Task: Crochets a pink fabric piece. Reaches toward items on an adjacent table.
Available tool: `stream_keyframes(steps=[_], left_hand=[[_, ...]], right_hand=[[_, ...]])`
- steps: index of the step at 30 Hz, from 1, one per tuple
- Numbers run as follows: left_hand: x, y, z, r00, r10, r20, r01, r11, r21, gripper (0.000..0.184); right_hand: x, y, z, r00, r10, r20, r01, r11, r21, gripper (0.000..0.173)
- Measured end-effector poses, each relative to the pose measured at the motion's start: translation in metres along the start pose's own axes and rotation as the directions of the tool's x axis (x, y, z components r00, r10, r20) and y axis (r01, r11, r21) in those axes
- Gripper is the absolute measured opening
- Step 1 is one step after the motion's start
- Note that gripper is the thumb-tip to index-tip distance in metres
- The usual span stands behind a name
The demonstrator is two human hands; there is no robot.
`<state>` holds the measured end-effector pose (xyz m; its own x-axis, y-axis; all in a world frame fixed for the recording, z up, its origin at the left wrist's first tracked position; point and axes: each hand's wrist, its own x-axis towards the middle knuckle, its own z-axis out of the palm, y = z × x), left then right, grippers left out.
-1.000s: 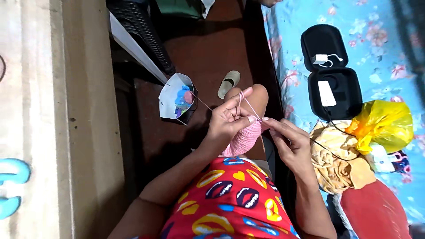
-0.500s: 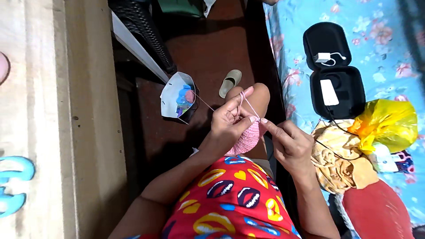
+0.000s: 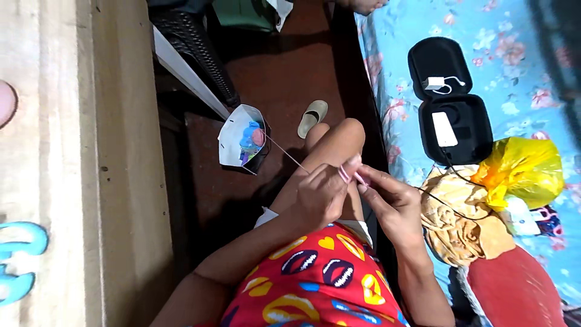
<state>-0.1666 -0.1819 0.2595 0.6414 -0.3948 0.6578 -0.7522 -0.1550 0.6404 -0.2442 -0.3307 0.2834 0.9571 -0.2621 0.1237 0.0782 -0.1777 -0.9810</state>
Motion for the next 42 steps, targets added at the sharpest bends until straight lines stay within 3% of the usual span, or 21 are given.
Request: stream_keyframes(steps=[3,5,6,8,11,15,20,22,24,26,28,30,33,35,38,40,42], left_hand=[[-0.006,-0.008,0.003,0.991,0.126,-0.04,-0.128,0.991,-0.045,0.019],[-0.005,-0.005,0.006,0.997,-0.006,-0.075,-0.008,0.984,-0.18,0.023],[-0.003,-0.002,0.005,0.99,-0.126,-0.069,0.101,0.953,-0.286,0.033],[0.005,0.006,-0.001,0.944,-0.328,0.02,0.294,0.818,-0.494,0.055],[0.017,0.006,-0.014,0.881,-0.437,0.182,0.448,0.643,-0.622,0.062],[0.028,0.0,-0.027,0.815,-0.465,0.346,0.571,0.537,-0.621,0.059],[0.033,-0.006,-0.032,0.762,-0.486,0.428,0.636,0.434,-0.638,0.053],[0.035,-0.006,-0.037,0.715,-0.504,0.484,0.688,0.387,-0.614,0.052],[0.035,-0.006,-0.036,0.702,-0.5,0.507,0.702,0.363,-0.613,0.053],[0.031,-0.007,-0.029,0.75,-0.464,0.471,0.653,0.41,-0.637,0.055],[0.024,-0.002,-0.018,0.811,-0.424,0.403,0.581,0.494,-0.647,0.056],[0.019,0.005,-0.01,0.835,-0.418,0.358,0.541,0.506,-0.672,0.054],[0.016,0.004,-0.006,0.822,-0.456,0.342,0.542,0.439,-0.717,0.052],[0.017,-0.005,-0.012,0.793,-0.45,0.411,0.584,0.372,-0.721,0.045],[0.018,-0.025,-0.029,0.709,-0.451,0.543,0.701,0.362,-0.614,0.015],[0.021,-0.041,-0.045,0.648,-0.407,0.644,0.76,0.397,-0.514,0.023],[0.02,-0.063,-0.058,0.63,-0.262,0.731,0.762,0.39,-0.516,0.027]], right_hand=[[0.005,-0.009,0.005,0.971,0.228,0.066,-0.236,0.895,0.379,0.041],[0.006,-0.006,0.006,0.975,0.213,0.071,-0.222,0.869,0.443,0.038],[0.004,-0.003,0.007,0.991,0.132,0.023,-0.131,0.92,0.369,0.036],[0.002,0.008,0.007,0.988,-0.14,-0.071,0.144,0.988,0.058,0.026],[0.003,0.02,0.001,0.896,-0.442,-0.049,0.398,0.846,-0.354,0.014],[0.006,0.019,-0.008,0.844,-0.534,0.046,0.467,0.691,-0.552,0.018],[0.009,0.021,-0.017,0.829,-0.544,0.13,0.506,0.63,-0.589,0.023],[0.009,0.022,-0.022,0.84,-0.521,0.151,0.512,0.669,-0.539,0.024],[0.009,0.025,-0.024,0.875,-0.463,0.143,0.479,0.785,-0.393,0.024],[0.008,0.025,-0.021,0.931,-0.347,0.111,0.361,0.92,-0.152,0.024],[0.007,0.022,-0.014,0.978,-0.182,0.099,0.171,0.979,0.113,0.028],[0.008,0.02,-0.009,0.994,-0.038,0.103,0.001,0.942,0.337,0.033],[0.009,0.018,-0.009,0.99,0.08,0.119,-0.126,0.88,0.459,0.03],[0.01,0.018,-0.011,0.987,0.107,0.119,-0.15,0.875,0.46,0.029],[0.009,0.016,-0.015,0.985,0.124,0.117,-0.165,0.863,0.478,0.029],[0.01,0.016,-0.018,0.984,0.131,0.123,-0.176,0.841,0.512,0.028],[0.009,0.018,-0.019,0.979,0.153,0.136,-0.203,0.813,0.546,0.027]])
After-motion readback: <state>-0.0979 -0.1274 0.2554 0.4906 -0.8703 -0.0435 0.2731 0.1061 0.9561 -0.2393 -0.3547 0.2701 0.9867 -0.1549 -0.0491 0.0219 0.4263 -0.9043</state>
